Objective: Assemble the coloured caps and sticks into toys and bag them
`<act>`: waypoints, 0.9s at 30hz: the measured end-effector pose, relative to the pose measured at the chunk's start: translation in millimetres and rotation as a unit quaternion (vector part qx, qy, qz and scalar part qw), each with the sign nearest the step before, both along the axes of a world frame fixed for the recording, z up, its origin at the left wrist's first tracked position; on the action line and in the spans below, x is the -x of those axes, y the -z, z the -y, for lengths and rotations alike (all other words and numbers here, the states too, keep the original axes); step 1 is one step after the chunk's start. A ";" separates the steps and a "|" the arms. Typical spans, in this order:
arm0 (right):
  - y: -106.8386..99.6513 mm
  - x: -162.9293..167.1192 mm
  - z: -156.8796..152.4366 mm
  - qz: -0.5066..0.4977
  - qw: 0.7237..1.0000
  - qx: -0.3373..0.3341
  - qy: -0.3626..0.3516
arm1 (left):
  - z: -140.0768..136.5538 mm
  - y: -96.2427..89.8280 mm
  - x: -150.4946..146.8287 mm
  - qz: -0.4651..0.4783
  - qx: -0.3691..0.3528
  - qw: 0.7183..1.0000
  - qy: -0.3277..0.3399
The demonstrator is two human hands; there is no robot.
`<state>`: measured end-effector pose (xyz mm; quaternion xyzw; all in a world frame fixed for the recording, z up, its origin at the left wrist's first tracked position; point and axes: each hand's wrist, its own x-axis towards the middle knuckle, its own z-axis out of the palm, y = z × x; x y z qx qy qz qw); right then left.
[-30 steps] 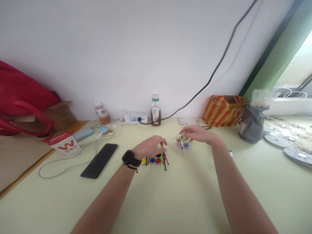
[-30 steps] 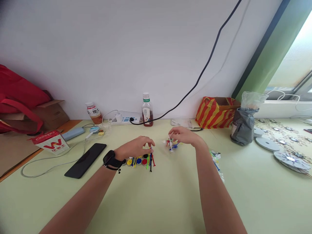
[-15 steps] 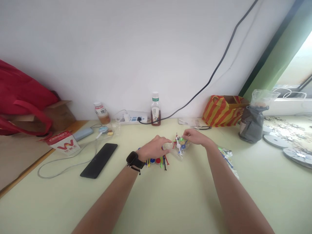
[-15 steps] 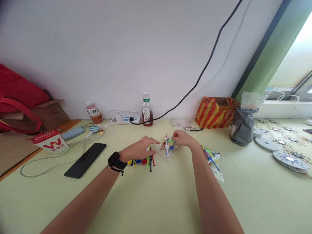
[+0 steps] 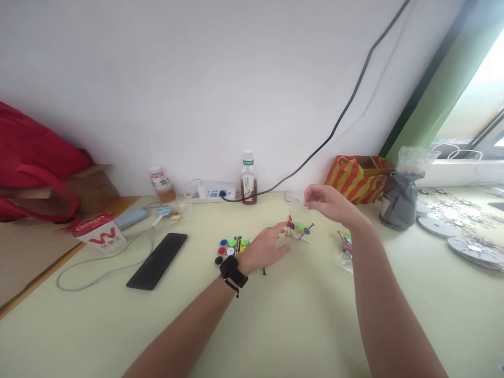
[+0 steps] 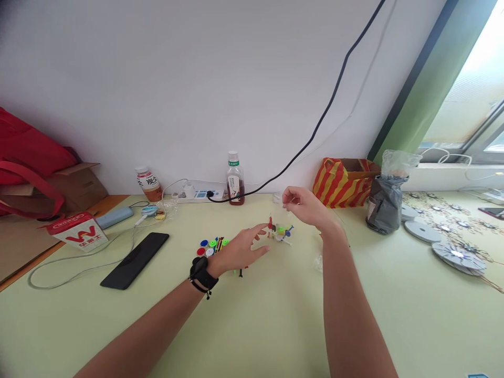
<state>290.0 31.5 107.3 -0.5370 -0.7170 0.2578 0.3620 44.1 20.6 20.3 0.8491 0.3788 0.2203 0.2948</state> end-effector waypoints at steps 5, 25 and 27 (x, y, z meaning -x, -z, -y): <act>-0.9 -13.4 -3.8 -0.016 0.990 -0.050 0.130 | 8.3 15.1 -13.2 -0.009 -0.024 1.000 -0.009; 84.4 1.5 -21.0 0.119 0.979 -0.079 0.143 | 29.2 -6.8 -14.1 -0.022 -0.119 0.993 0.014; 105.4 26.5 -5.2 0.191 0.975 -0.094 0.056 | 45.1 -3.5 -18.1 -0.013 -0.134 0.991 -0.003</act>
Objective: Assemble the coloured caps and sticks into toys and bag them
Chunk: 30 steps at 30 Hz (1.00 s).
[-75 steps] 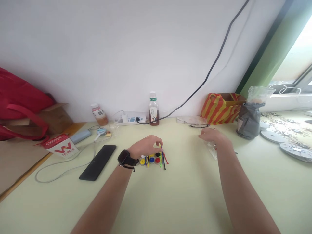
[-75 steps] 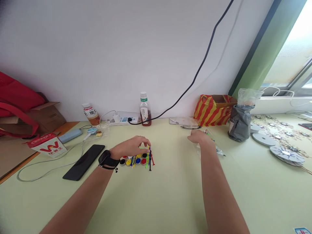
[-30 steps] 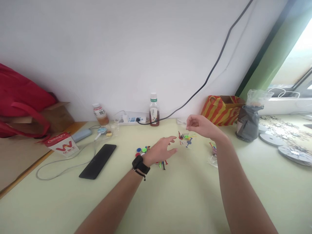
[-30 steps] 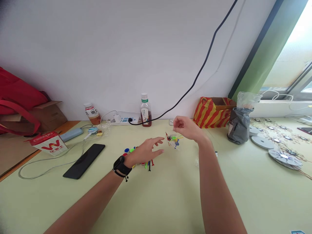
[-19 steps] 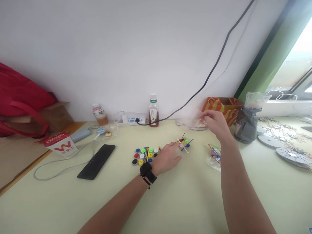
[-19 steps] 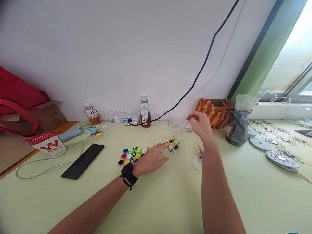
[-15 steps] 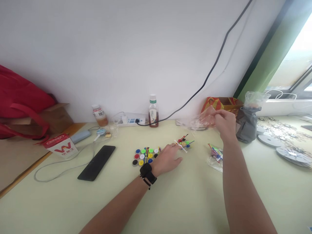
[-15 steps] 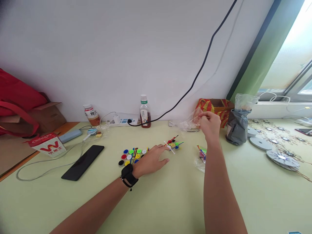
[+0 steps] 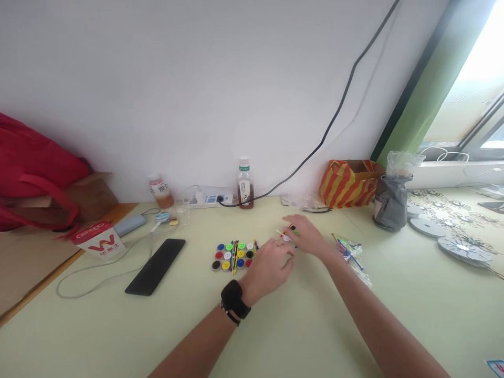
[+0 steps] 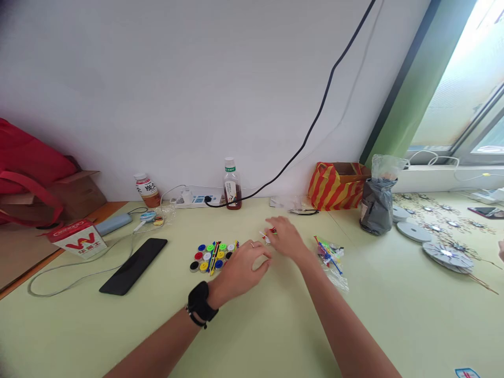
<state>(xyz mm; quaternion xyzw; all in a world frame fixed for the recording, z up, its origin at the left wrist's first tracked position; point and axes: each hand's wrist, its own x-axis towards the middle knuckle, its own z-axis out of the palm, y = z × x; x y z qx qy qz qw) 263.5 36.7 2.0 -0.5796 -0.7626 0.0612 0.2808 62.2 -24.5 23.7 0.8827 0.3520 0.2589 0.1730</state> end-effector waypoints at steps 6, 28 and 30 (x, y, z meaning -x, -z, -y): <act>29.7 3.4 38.5 0.124 0.992 -0.007 0.009 | 48.0 24.8 -5.7 -0.055 -0.052 0.995 0.060; 11.8 46.5 74.4 -0.460 0.865 0.137 -0.149 | 21.3 25.1 15.3 0.155 0.018 0.984 -0.087; 11.5 50.5 76.1 -0.498 0.837 0.170 -0.148 | 17.8 24.3 16.8 0.152 0.041 0.985 -0.074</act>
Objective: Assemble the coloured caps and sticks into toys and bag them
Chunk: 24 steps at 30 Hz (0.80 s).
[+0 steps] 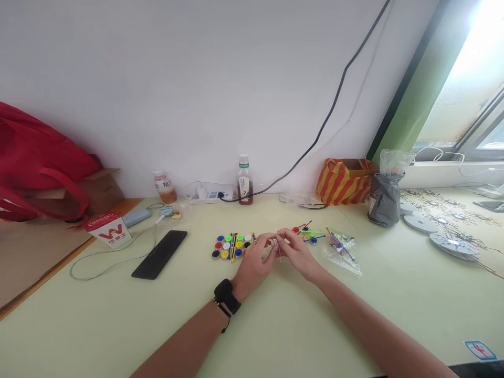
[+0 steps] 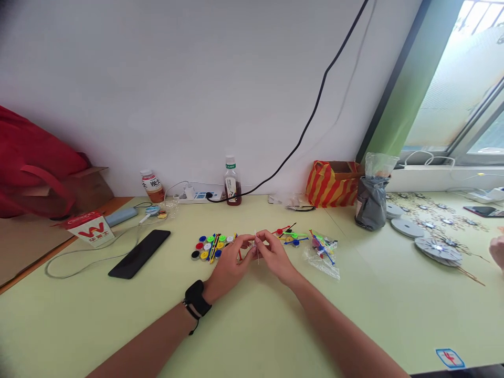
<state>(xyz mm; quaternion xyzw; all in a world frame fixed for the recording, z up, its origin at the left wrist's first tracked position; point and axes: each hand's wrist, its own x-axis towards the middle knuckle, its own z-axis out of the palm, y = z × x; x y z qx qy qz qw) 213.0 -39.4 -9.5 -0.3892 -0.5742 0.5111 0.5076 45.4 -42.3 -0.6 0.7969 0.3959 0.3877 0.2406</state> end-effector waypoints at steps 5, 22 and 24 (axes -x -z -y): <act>-2.5 -1.8 1.1 -0.002 1.000 0.027 -0.013 | -8.7 -8.2 7.2 -0.007 -0.019 0.999 0.040; 23.6 -33.2 -18.7 0.498 0.834 -0.173 0.162 | -15.7 7.3 10.4 -0.168 -0.085 0.982 0.018; 23.7 -36.6 -22.3 0.535 0.798 -0.206 0.188 | -16.1 8.3 10.2 -0.194 -0.108 0.975 0.024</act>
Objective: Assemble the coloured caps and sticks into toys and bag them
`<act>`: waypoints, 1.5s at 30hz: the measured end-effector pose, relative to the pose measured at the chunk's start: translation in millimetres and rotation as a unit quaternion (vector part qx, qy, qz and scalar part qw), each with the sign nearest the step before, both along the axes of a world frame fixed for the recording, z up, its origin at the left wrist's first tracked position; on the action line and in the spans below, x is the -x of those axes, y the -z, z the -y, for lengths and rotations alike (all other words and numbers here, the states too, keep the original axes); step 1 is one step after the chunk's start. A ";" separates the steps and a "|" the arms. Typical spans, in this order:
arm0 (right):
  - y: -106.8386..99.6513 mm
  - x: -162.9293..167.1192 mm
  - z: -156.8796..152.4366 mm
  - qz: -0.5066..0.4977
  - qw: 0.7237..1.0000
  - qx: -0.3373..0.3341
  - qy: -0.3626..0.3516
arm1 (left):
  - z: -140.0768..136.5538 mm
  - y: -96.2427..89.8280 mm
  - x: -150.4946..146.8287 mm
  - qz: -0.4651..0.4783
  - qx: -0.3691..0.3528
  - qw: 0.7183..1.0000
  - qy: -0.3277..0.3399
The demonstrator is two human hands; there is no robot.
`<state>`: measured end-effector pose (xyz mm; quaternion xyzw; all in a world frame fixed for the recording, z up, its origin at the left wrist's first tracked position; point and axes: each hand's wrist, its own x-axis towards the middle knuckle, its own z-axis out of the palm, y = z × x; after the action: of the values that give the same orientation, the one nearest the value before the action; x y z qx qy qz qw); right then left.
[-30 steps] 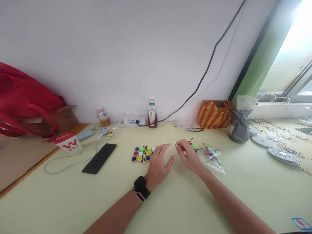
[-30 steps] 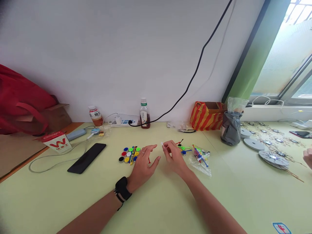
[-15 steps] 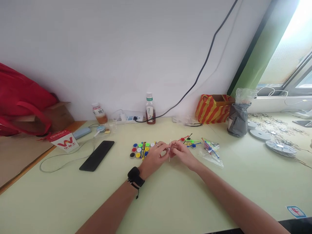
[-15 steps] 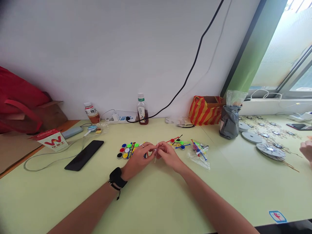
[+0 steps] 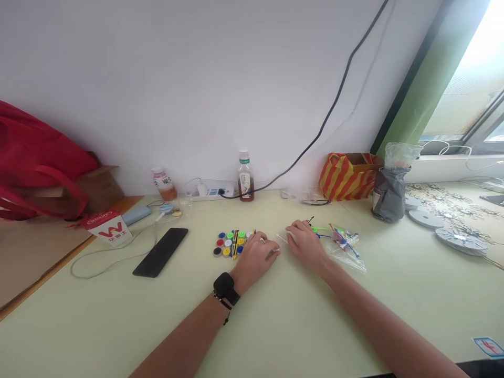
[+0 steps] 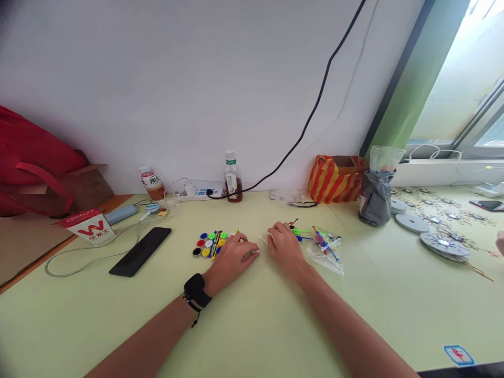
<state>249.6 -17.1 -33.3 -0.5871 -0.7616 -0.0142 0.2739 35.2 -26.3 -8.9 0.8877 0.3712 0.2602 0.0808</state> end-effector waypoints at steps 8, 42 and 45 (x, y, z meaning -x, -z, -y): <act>2.4 -20.1 -10.4 0.107 0.991 0.020 0.071 | -1.0 1.5 2.2 -0.040 -0.054 0.996 -0.050; -30.3 15.2 19.6 -0.428 0.836 0.265 -0.219 | 9.2 -1.2 -8.1 0.145 0.010 0.989 0.037; -20.7 8.4 14.8 -0.304 0.923 0.178 -0.154 | 10.2 -0.2 -7.5 0.127 0.037 0.991 0.025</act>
<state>241.1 -31.9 -12.6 -0.4779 -0.7129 0.3430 0.3817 42.7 -36.5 -8.7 0.8529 0.3445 0.3551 0.1666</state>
